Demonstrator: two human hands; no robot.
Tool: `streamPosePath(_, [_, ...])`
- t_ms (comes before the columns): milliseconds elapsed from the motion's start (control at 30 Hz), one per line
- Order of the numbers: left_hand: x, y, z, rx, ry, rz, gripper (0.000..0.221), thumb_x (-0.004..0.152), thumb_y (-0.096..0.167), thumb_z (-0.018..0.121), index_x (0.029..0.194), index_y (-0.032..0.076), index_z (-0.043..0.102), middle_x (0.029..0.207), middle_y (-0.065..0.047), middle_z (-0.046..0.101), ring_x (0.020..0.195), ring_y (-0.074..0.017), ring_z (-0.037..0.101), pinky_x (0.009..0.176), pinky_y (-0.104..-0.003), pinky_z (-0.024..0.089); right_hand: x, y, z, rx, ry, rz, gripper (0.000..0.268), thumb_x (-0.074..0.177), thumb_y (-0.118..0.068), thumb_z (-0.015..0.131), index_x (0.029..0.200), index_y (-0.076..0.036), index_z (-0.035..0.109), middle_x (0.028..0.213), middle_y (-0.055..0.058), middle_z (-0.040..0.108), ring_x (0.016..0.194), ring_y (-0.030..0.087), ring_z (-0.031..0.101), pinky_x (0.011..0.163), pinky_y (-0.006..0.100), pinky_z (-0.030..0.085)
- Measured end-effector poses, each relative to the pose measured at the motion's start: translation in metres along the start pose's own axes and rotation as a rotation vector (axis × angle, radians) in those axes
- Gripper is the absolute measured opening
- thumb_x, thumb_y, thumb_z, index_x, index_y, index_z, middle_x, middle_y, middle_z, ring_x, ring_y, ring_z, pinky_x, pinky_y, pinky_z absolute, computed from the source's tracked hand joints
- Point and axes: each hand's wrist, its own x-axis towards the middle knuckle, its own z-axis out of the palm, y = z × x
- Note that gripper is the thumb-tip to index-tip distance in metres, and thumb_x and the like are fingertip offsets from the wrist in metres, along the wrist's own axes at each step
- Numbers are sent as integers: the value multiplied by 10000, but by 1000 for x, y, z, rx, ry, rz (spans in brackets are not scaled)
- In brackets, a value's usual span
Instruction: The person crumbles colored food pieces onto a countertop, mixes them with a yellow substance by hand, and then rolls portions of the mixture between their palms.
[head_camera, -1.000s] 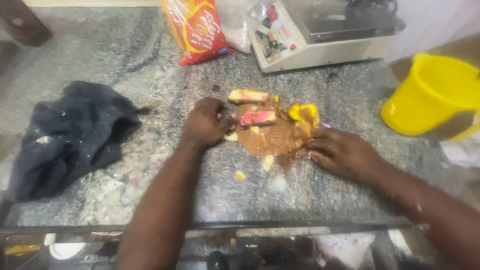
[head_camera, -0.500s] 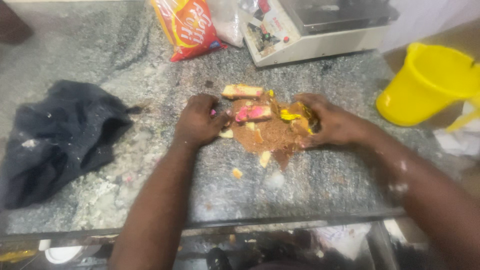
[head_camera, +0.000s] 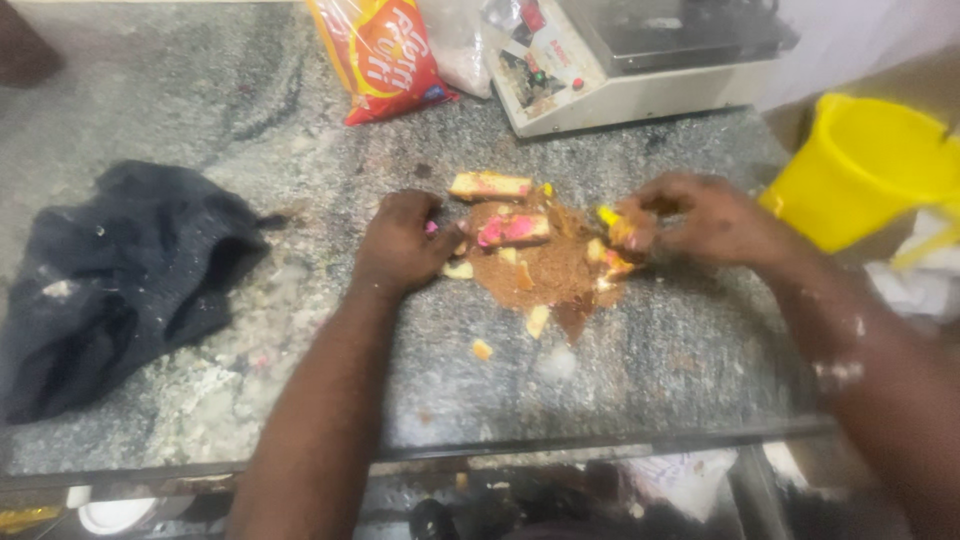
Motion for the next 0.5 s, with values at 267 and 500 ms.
streamPosePath(267, [0,-5,3,7,-8,-17,402,807,340,799,1040,26,705,1024,-178,677,996,-374,625,867,-477,518,-1,2,-6,112,-79,183,775,835,-415,714,1543,-279,429,1562,138,497,1437,354,444,1198,574,326])
streamPosePath(500, [0,-4,2,8,0,32,398,817,331,798,1050,23,706,1020,-176,677,985,-374,623,862,-480,517,6,-44,13,-205,-251,-42,1194,658,-373,950,1610,-412,229,1682,42,89,1439,337,353,1158,569,360])
